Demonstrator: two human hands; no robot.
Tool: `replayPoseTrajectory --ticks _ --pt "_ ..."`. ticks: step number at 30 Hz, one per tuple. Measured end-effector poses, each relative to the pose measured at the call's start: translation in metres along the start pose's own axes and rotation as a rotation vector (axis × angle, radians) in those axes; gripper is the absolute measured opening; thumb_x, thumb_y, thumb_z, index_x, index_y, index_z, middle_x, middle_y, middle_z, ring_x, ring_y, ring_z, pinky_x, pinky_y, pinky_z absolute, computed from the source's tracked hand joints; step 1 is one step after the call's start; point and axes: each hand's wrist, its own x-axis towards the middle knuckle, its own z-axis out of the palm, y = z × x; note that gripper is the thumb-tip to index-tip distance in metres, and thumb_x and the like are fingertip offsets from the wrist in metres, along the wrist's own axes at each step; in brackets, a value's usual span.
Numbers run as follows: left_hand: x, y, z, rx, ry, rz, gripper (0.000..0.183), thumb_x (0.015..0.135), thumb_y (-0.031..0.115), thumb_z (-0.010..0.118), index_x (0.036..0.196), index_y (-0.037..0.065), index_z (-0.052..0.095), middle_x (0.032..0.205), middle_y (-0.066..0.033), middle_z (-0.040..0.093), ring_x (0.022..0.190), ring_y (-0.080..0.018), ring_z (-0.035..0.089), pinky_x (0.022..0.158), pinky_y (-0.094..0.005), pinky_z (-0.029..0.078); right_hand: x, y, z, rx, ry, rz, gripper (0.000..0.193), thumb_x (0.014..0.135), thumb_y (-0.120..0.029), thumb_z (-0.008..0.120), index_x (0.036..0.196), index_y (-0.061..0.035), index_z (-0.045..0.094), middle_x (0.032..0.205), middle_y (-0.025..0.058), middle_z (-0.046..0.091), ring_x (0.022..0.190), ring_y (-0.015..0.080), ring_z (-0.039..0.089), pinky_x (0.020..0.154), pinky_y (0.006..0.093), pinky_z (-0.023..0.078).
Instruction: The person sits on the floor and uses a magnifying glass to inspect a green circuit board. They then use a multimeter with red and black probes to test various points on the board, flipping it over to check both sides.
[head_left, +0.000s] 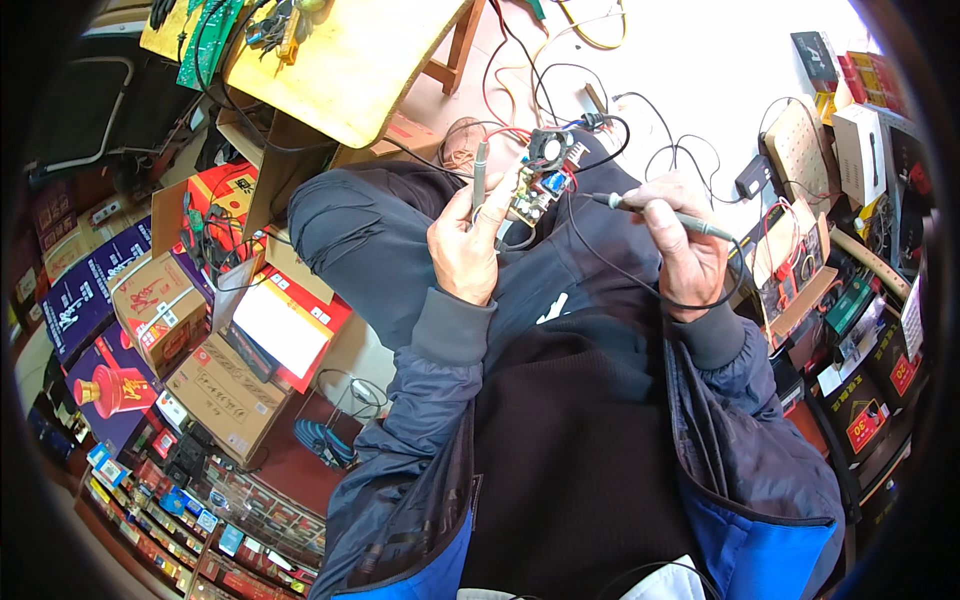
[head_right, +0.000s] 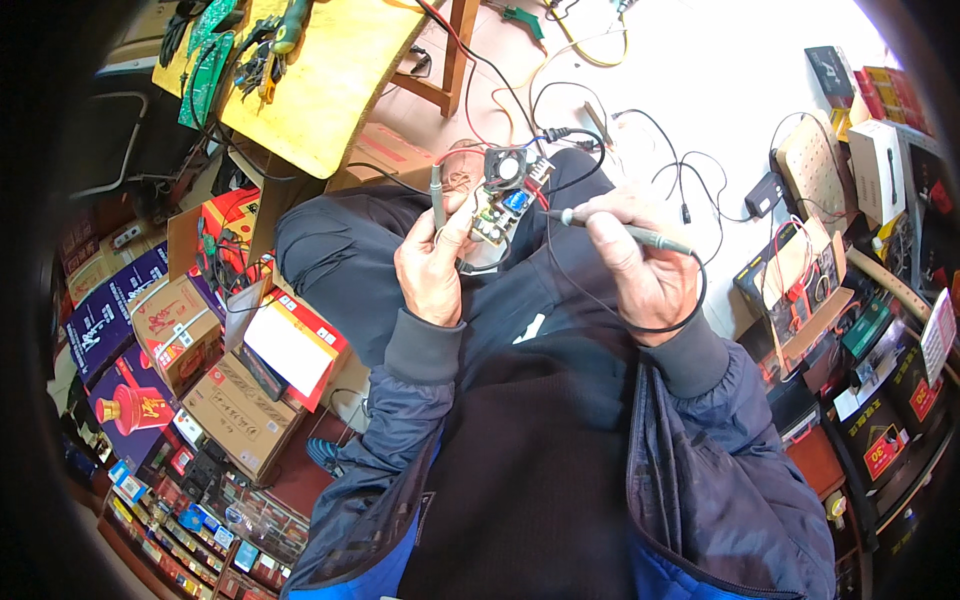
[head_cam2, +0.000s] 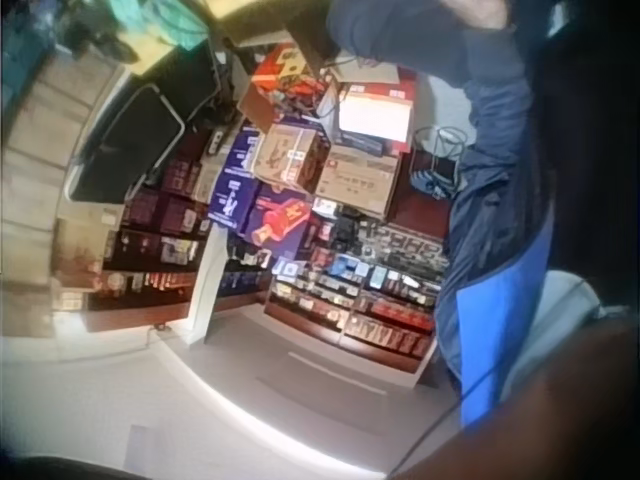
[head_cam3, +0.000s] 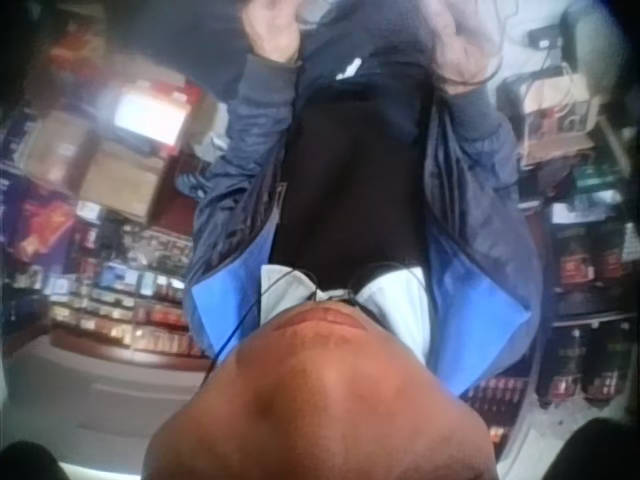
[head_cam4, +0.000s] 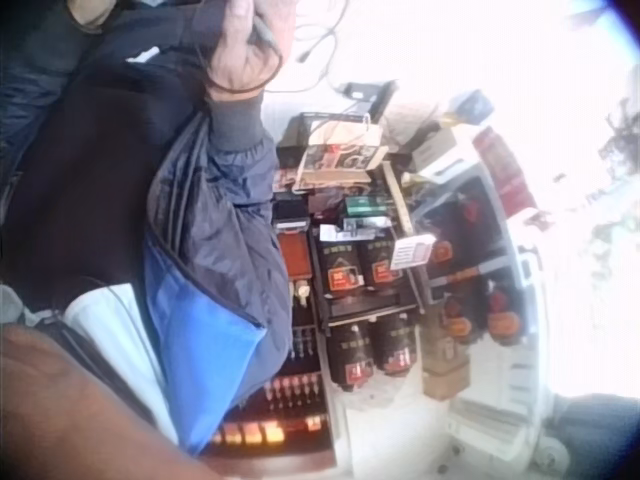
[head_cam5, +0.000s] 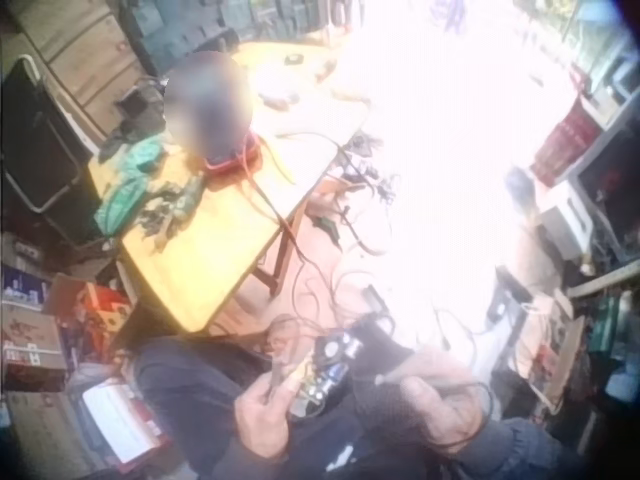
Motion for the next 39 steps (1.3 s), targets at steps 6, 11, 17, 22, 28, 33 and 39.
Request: replayPoseTrajectory --ticks 6,11,17,22,28,33,39 --pt "-0.004 -0.007 0.0 -0.071 -0.002 0.111 0.033 0.104 0.018 0.071 0.129 -0.004 0.073 0.114 -0.0064 0.076 0.101 -0.0092 0.068 0.087 -0.025 0.054 -0.003 0.01 0.003 0.139 -0.042 0.263 0.025 0.109 -0.016 0.057 0.118 0.004 0.069 0.104 0.0097 0.067 0.09 0.0144 0.063 0.084 0.0296 0.051" --pt "-0.007 -0.014 -0.004 0.063 -0.008 0.241 0.033 0.104 0.017 0.07 0.131 -0.003 0.072 0.115 -0.0078 0.075 0.101 -0.0103 0.068 0.087 -0.0267 0.055 -0.007 0.016 0.04 0.041 -0.156 0.41 0.025 0.106 -0.015 0.068 0.127 -0.0031 0.066 0.096 -0.0016 0.059 0.081 0.0066 0.053 0.078 0.0228 0.046" --pt "-0.018 -0.018 -0.003 -0.093 -0.008 0.172 0.03 0.104 0.016 0.07 0.127 -0.004 0.074 0.113 -0.008 0.075 0.097 -0.0108 0.068 0.085 -0.0267 0.056 -0.011 0.025 0.062 0.12 -0.171 0.282 0.032 0.097 -0.01 0.078 0.125 -0.0024 0.062 0.093 -0.0032 0.06 0.078 0.0023 0.052 0.07 0.0194 0.045" --pt "-0.021 -0.019 -0.001 -0.113 0.023 0.143 0.027 0.103 0.015 0.072 0.121 -0.006 0.074 0.107 -0.0057 0.076 0.094 -0.0097 0.068 0.083 -0.0256 0.055 -0.012 0.028 0.061 0.084 -0.172 0.312 0.035 0.096 -0.008 0.079 0.126 -0.0019 0.062 0.095 -0.0025 0.061 0.079 0.0024 0.054 0.071 0.0186 0.047" --pt "-0.02 -0.023 0.001 -0.108 0.015 0.091 0.027 0.1 0.011 0.077 0.12 -0.005 0.073 0.106 -0.0058 0.076 0.091 -0.0082 0.068 0.083 -0.0225 0.054 -0.012 0.029 0.058 0.103 -0.135 0.371 0.038 0.093 -0.007 0.081 0.125 -0.0018 0.062 0.097 -0.0021 0.06 0.081 0.0028 0.055 0.074 0.0189 0.048" --pt "-0.016 -0.027 0.004 -0.087 0.013 0.141 0.027 0.101 0.017 0.075 0.117 -0.005 0.076 0.101 -0.0056 0.076 0.089 -0.0092 0.068 0.08 -0.0251 0.054 -0.01 0.034 0.06 0.149 -0.102 0.368 0.034 0.093 -0.006 0.081 0.122 -0.0034 0.063 0.092 -0.0043 0.058 0.078 0.0024 0.053 0.071 0.0195 0.047" --pt "-0.015 -0.029 0.003 -0.147 -0.016 0.078 0.028 0.101 0.015 0.074 0.121 -0.005 0.073 0.103 -0.0066 0.077 0.091 -0.0103 0.07 0.081 -0.0257 0.055 -0.01 0.037 0.061 0.143 -0.098 0.403 0.035 0.093 -0.005 0.082 0.122 -0.0045 0.061 0.094 -0.0067 0.052 0.081 0.0017 0.05 0.073 0.0169 0.046"
